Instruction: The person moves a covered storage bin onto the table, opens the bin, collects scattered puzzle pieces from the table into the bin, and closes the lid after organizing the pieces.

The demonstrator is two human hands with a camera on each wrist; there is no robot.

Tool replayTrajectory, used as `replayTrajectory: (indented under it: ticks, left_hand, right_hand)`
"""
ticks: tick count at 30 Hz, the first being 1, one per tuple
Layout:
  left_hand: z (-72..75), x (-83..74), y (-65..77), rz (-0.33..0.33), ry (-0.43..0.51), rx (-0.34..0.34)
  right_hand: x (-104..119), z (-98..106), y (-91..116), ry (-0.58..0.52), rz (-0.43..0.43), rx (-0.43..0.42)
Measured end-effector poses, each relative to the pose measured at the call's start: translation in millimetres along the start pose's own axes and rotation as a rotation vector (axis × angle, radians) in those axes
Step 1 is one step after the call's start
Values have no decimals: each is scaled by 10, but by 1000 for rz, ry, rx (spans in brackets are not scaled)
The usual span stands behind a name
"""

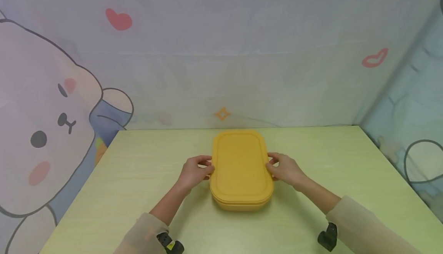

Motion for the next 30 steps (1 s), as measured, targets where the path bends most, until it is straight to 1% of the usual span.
replayTrajectory:
  ticks: [15,22,30]
  left_hand:
    - [-21,42,-14,-16,-40,-1]
    - [-22,27,-25,-1,-45,0]
    - [-20,24,-25,3,-50,5]
  right_hand:
    - [-48,-43,3,3,6,20]
    - [-20,-28,0,12,19,27]
    - [-12,-37,-7,0,1,24]
Point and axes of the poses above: each hand's wrist, its own y-axis away from the middle knuckle, its own z-axis out of the back of the hand, x = y × z, the point moved 3 cm from there along -y, towards the middle knuckle, and after that the axes turned 2 degrees about -x, right-handed, at the moved point
